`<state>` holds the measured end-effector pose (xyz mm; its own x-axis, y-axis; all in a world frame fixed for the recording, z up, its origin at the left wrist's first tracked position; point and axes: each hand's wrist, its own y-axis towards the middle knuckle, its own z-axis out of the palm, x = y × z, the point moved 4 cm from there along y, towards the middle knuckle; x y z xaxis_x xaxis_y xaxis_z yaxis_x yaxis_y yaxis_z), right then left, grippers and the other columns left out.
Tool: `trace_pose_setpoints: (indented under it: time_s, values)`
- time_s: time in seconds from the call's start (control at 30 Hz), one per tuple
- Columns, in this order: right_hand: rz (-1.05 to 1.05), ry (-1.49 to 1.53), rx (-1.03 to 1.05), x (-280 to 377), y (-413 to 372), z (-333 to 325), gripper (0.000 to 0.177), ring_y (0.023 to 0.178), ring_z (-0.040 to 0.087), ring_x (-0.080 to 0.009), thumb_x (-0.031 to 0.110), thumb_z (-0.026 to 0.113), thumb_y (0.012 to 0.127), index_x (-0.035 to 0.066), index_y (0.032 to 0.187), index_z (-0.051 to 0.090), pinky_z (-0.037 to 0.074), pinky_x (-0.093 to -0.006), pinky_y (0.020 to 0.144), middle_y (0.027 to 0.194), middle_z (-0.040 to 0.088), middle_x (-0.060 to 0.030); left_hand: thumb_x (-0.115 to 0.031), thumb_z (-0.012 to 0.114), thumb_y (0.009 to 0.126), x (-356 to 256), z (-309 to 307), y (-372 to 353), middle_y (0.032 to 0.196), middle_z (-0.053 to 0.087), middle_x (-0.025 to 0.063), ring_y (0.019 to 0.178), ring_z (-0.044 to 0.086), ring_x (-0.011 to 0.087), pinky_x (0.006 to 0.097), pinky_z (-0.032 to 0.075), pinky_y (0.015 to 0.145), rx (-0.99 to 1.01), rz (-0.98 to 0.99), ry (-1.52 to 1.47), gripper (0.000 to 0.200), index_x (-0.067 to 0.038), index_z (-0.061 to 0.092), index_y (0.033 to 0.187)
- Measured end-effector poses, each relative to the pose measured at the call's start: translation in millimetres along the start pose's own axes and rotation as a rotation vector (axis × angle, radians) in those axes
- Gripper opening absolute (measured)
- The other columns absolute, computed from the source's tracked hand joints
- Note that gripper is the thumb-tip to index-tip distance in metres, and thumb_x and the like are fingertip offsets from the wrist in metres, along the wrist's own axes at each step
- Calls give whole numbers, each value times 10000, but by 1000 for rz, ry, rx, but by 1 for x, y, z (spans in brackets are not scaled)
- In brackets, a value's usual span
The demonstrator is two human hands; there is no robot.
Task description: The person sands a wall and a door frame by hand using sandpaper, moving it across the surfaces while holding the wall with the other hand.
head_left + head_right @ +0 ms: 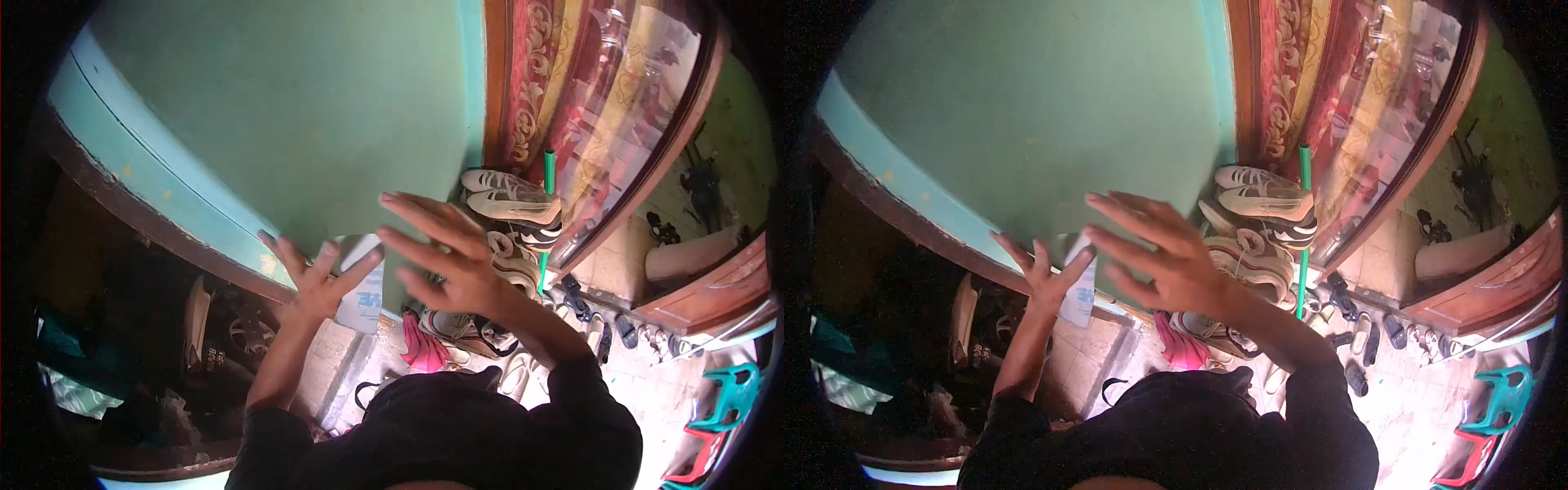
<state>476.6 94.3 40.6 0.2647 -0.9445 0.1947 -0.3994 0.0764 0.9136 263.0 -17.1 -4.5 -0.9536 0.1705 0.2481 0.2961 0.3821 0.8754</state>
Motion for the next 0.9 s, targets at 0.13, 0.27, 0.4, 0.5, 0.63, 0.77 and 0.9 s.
trace_pose_setpoints:
  time_s: [0.13,0.27,0.4,0.5,0.63,0.77,0.9]
  values:
    - [-2,262,107,9,0,13,782,1458,439,-430,267,820,820,52,1506,513,445,-519,1128,1641,328,-251,-397,821,816,-14,-9,0,1713,258,16,1590,73,453,859,21,1142,83,102,125,567,-446,650,1353]
    - [137,335,369,5,-2,18,1027,1517,320,-445,525,814,830,76,1614,325,354,-544,1201,1675,218,-262,-374,865,782,-19,-19,19,1705,275,0,1606,111,358,860,76,1145,215,111,148,562,-326,699,1317]
    - [197,358,377,13,-12,33,931,1430,410,-499,538,725,908,103,1619,311,396,-580,1163,1602,305,-308,-304,882,720,-19,-35,27,1686,323,17,1597,157,376,859,86,1149,161,125,43,477,-284,751,1178]
    - [229,438,383,11,-14,40,825,1420,428,-477,455,725,930,108,1593,376,408,-555,1154,1540,393,-302,-269,882,677,-20,-44,41,1661,371,50,1588,184,395,860,111,1146,162,117,4,437,-257,760,1097]
    - [212,535,258,12,-6,39,684,1419,436,-446,282,718,944,127,1559,460,390,-554,1158,1475,470,-274,-299,879,706,-18,-47,45,1618,422,155,1575,197,440,843,142,1149,74,100,32,297,-218,759,965]
    - [122,589,251,18,8,36,628,1436,420,-447,185,679,952,136,1548,490,375,-563,1169,1525,442,-256,-331,880,757,-18,-46,57,1628,385,205,1574,185,453,800,161,1176,-23,123,138,250,-252,783,973]
    - [92,488,157,14,11,39,463,1439,424,-443,223,537,1008,105,1450,611,388,-555,1160,1540,450,-266,-359,890,786,-20,-54,66,1671,266,246,1574,165,469,730,173,1213,4,35,210,584,-291,672,1323]
